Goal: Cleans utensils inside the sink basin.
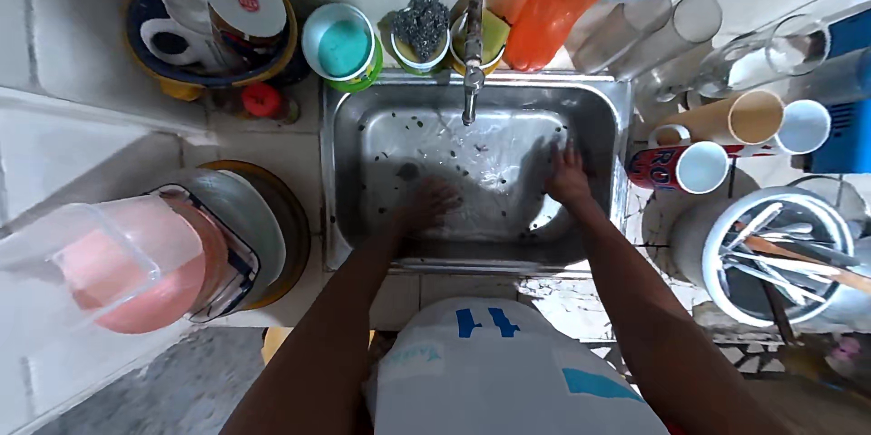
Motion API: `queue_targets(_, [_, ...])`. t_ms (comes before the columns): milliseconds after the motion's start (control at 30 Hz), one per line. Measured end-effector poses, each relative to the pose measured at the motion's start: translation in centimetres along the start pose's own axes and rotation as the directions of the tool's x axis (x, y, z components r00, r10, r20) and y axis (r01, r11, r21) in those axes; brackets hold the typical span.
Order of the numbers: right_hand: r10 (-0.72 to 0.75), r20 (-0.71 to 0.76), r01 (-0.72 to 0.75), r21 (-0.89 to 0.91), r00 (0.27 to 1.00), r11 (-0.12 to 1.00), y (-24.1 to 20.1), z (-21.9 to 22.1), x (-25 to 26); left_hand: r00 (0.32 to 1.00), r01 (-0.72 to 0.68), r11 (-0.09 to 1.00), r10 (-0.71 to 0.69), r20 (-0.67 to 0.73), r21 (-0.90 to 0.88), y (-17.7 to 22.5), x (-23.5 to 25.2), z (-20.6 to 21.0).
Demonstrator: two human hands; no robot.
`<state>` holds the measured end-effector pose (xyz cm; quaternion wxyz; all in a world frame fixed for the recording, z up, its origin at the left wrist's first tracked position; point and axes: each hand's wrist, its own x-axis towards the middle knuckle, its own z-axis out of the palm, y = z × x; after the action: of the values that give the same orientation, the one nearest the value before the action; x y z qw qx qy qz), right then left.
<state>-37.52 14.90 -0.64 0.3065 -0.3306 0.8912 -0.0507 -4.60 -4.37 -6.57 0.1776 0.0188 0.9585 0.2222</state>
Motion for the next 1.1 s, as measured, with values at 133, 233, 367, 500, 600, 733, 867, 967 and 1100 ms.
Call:
queue_targets(133, [0.086,0.026,-0.087,0.031,0.996,0.996,0.7,5.6,-0.9,0.954,0.249,0.968,-0.239,-0.180,0.036,-4.3,-2.7,0.6])
queue_targets(233, [0.131,0.044,-0.132,0.007,0.990,0.991,-4.1,9.5,-2.8,0.863,0.442,0.896,-0.438,-0.252,-0.046,-3.4,-3.5,-2.7])
queue_targets(367, [-0.024,0.238,-0.006,0.125,0.971,0.992,-11.3,10.9,-5.5,0.503,0.719,0.577,-0.816,-0.284,-0.386,0.7,-4.6,-4.2])
queue_targets(500, [-0.428,0.401,0.297,0.349,0.810,0.889,-14.9,8.5,-5.1,0.268,0.835,0.173,-0.957,0.112,-0.523,3.7,-5.0,-4.7])
queue_targets(600, [-0.452,0.189,0.403,0.248,0.872,0.881,-13.4,5.3,-2.8,0.254,0.893,0.131,-0.936,0.243,-0.430,4.6,-4.8,-2.3])
queue_targets(733, [-0.091,-0.151,0.099,0.048,0.984,0.994,-6.8,1.6,1.2,0.268,0.857,0.106,-0.928,0.260,-0.504,4.0,-2.2,-2.1])
queue_targets(867, [0.261,-0.096,-0.246,0.138,0.961,0.959,-3.2,2.6,1.8,0.410,0.705,0.182,-0.893,0.185,-0.685,3.2,1.0,-2.9])
queue_targets(967, [0.263,-0.065,-0.251,0.148,0.963,0.957,-4.6,7.1,0.9,0.461,0.499,0.169,-0.882,0.095,-0.850,3.6,2.3,-4.6])
queue_targets(1100, [0.039,0.050,-0.046,0.146,0.998,0.988,-10.2,10.7,-2.3,0.434,0.450,0.315,-0.895,-0.103,-0.836,3.9,2.0,-5.6])
